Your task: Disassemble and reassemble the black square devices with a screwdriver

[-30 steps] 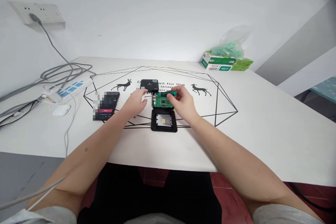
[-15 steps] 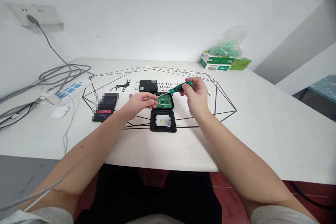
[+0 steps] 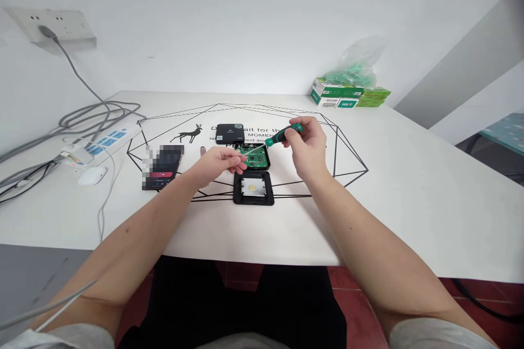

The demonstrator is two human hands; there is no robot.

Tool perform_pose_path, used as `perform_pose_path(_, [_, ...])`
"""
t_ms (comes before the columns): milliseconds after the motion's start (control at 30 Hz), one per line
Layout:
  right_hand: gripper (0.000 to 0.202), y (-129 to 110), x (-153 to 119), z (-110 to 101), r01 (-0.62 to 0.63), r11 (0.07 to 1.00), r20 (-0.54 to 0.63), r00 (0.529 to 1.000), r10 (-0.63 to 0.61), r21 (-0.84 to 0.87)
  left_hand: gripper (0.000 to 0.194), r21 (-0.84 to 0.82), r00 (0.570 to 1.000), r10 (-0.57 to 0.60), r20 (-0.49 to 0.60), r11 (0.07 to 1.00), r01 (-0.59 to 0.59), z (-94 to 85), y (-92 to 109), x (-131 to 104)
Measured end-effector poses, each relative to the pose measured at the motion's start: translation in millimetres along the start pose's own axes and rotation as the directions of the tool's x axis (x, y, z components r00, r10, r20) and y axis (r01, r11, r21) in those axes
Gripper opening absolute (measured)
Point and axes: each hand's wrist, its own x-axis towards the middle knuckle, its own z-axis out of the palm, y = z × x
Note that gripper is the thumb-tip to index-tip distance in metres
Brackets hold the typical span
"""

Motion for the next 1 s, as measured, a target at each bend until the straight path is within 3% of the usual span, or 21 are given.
perform_pose_path(267, [0.019, -1, -3, 0, 0.057, 0.996, 0.023, 0.998, -0.056, -0.065, 0.025, 0.088, 0.998, -0.024, 0.050, 0.996, 0.020, 2.5, -2, 1])
perform_pose_path(433, [0.027, 0, -4, -3, 0.162, 0.986, 0.118, 0.981, -0.155, -0.050, 0.022, 0.192, 0.995, -0.039, 0.093, 0.981, 0.020, 6.5, 1, 1])
perform_pose_path(667, [0.041, -4, -7, -1, 0.269, 0.959, 0.248, 0.926, -0.284, 0.094, 0.013, 0.455, 0.976, 0.017, 0.217, 0.883, -0.117, 19.9, 6, -6])
perform_pose_path(1000, [0.038, -10, -11, -5, 0.383, 0.923, 0.324, 0.869, -0.374, 0.038, 0.019, 0.532, 0.954, 0.062, 0.292, 0.819, -0.216, 26.7, 7, -9])
